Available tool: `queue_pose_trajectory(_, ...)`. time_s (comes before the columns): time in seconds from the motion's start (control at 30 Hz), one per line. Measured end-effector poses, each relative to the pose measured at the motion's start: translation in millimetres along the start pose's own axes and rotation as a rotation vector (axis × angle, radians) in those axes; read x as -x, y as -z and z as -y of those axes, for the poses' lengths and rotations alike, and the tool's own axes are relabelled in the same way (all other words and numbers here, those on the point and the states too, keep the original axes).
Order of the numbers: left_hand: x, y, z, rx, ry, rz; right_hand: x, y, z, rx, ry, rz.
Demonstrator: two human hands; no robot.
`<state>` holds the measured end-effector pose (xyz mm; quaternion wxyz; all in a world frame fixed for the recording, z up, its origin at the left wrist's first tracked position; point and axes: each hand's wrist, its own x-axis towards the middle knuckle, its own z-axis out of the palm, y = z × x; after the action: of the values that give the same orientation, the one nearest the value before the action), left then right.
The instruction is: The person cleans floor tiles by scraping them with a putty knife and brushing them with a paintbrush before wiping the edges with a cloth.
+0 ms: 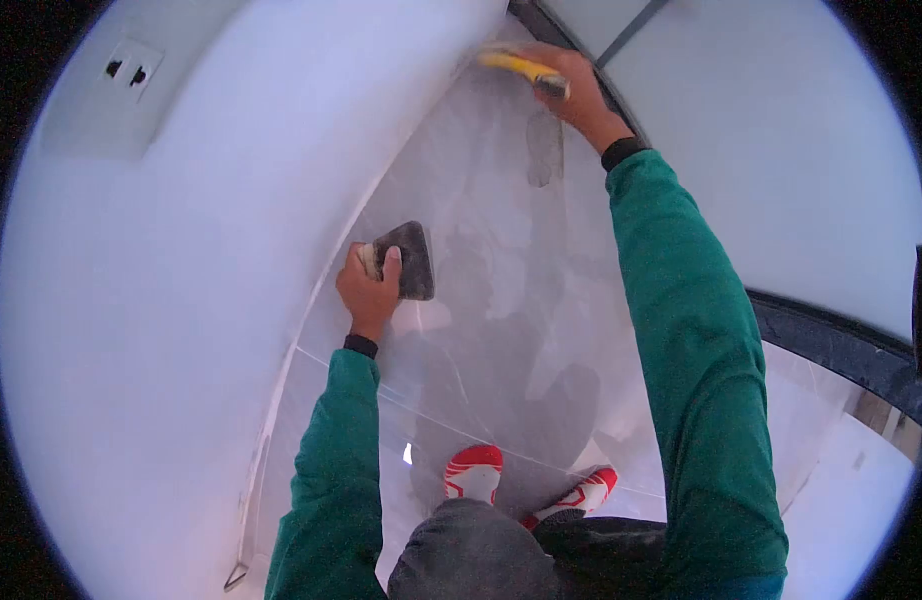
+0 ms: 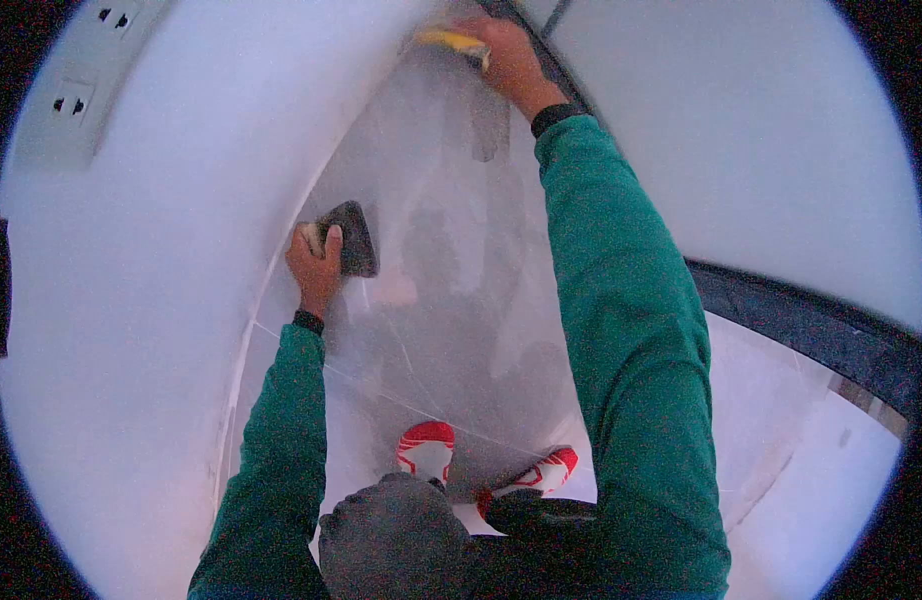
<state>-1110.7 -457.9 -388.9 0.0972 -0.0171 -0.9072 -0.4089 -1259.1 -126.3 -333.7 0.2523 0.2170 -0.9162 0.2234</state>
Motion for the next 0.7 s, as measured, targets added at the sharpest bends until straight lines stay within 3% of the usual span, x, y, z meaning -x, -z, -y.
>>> queue_pose_trajectory(0.03, -0.6, 1.3, -1.7, -0.001, -0.006, -0.001, -1.0, -4.7, 0.4, 0.002, -0.001, -0.006)
queue_pose_trajectory(0.1, -1.1, 4.8, -4.4, -0.022, 0.007, 0.057, -4.2, -15.2, 7.2, 0.132, 0.257, 0.128)
queue_pose_trajectory(0.17, 0.4, 3.9, -3.2, -0.037, 0.005, 0.051, -4.7, -14.2, 13.3, 0.195, 0.264, 0.231)
queue_pose_trajectory(0.23, 0.9, 2.4, -1.3, -0.054, 0.003, 0.046, -5.8, -13.1, 18.0, 0.316, 0.015, 0.331)
queue_pose_trajectory(0.27, 1.6, 2.2, -0.1, -0.027, 0.011, 0.054, -12.8, -15.1, 18.2, 0.309, 0.016, 0.327)
queue_pose_trajectory(0.33, 1.4, 0.9, 2.7, -0.005, 0.016, 0.060, -29.4, -19.1, 14.2, 0.607, -0.353, 0.544)
queue_pose_trajectory(0.37, 1.1, 0.3, 3.9, -0.012, 0.002, 0.051, -31.7, -23.5, 9.5, 0.603, -0.356, 0.542)
queue_pose_trajectory(0.43, 3.1, -0.4, 4.2, -0.021, -0.016, 0.037, -28.7, -35.5, -10.3, 0.504, -0.210, 0.157)
queue_pose_trajectory(0.57, -0.1, 6.0, -1.1, -0.017, 0.008, 0.065, -13.1, -31.6, -26.6, 0.324, -0.229, 0.154)
queue_pose_trajectory(0.63, 2.0, 3.1, -3.1, 0.005, -0.016, 0.059, -4.7, -15.0, -22.2, 0.375, -0.320, 0.336)
queue_pose_trajectory(0.7, 1.4, 1.5, -1.9, -0.124, -0.087, -0.011, 7.1, 0.8, -16.5, 0.370, -0.357, 0.360)
